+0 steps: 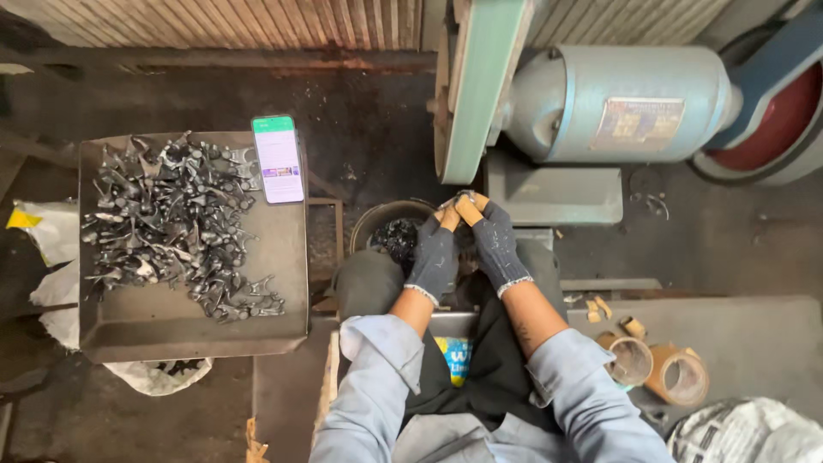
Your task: The person sits at a grinding station and repeatedly picks small metal parts from a tray, grinds them against a belt grinder, and places the finished pieces into a bucket. The process is repeated continuously throughout the clip.
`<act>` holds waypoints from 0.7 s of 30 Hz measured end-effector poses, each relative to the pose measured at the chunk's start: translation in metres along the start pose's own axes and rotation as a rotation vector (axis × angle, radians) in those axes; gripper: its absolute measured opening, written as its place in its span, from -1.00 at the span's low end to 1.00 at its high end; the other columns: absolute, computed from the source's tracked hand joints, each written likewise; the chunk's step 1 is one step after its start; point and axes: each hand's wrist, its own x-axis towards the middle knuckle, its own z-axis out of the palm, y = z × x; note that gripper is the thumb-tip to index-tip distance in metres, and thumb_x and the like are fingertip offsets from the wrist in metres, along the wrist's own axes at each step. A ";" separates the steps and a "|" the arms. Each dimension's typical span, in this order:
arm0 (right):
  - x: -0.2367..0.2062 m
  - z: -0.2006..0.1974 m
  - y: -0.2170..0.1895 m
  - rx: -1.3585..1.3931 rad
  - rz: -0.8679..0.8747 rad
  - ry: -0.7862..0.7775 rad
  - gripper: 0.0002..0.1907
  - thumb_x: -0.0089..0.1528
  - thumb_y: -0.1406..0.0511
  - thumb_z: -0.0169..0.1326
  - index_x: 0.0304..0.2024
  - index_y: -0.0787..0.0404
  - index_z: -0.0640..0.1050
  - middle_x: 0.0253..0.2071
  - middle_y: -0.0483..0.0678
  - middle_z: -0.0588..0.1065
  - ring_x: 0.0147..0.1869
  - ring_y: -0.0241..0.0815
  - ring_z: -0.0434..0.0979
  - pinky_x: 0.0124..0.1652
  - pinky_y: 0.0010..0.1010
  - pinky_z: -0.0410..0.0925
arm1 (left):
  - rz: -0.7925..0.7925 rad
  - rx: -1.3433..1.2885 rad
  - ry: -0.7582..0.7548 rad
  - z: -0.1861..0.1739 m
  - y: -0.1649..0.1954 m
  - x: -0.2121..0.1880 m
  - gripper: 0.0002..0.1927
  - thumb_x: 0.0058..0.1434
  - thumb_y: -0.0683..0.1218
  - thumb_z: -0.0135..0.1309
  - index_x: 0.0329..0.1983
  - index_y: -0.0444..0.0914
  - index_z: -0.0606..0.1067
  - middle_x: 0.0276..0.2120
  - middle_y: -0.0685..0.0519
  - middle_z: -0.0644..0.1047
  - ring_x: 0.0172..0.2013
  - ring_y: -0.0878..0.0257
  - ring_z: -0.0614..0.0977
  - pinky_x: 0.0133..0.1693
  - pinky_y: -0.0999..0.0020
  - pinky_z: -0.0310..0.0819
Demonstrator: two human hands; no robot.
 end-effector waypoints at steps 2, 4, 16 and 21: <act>0.012 0.005 0.002 0.067 0.130 -0.012 -0.71 0.33 0.22 0.09 -0.06 0.33 0.56 -0.21 -0.04 0.59 -0.20 -0.22 0.58 -0.17 -0.36 0.45 | 0.157 0.218 0.008 -0.004 0.001 0.008 -0.67 0.41 -0.03 0.02 0.07 -0.35 0.56 -0.08 0.05 0.61 -0.09 0.35 0.57 -0.01 0.39 0.47; 0.024 0.012 0.010 -0.048 0.093 -0.020 -0.71 0.34 0.21 0.09 -0.04 0.31 0.57 -0.16 -0.05 0.60 -0.14 -0.26 0.58 -0.14 -0.43 0.44 | 0.191 0.525 0.136 -0.014 0.006 0.018 -0.69 0.41 -0.02 0.01 0.03 -0.33 0.56 -0.13 -0.03 0.64 -0.14 0.25 0.62 -0.04 0.32 0.49; 0.005 -0.032 0.009 0.196 0.022 0.125 -0.67 0.30 0.24 0.12 0.05 0.28 0.54 -0.13 -0.12 0.56 -0.09 -0.30 0.54 -0.10 -0.45 0.43 | 0.156 0.987 -0.191 0.018 0.033 0.027 -0.65 0.36 0.06 0.02 -0.07 -0.31 0.56 -0.17 -0.21 0.62 -0.13 -0.10 0.66 -0.09 0.12 0.51; -0.032 -0.027 0.009 -0.339 -0.043 -0.025 -0.57 0.27 0.24 0.18 0.14 0.32 0.52 -0.06 -0.02 0.61 -0.02 -0.28 0.59 -0.02 -0.45 0.46 | 0.222 1.500 -0.357 0.010 0.070 -0.016 -0.58 0.28 0.01 0.08 0.16 -0.26 0.47 0.04 -0.25 0.54 0.04 -0.21 0.58 0.01 0.00 0.46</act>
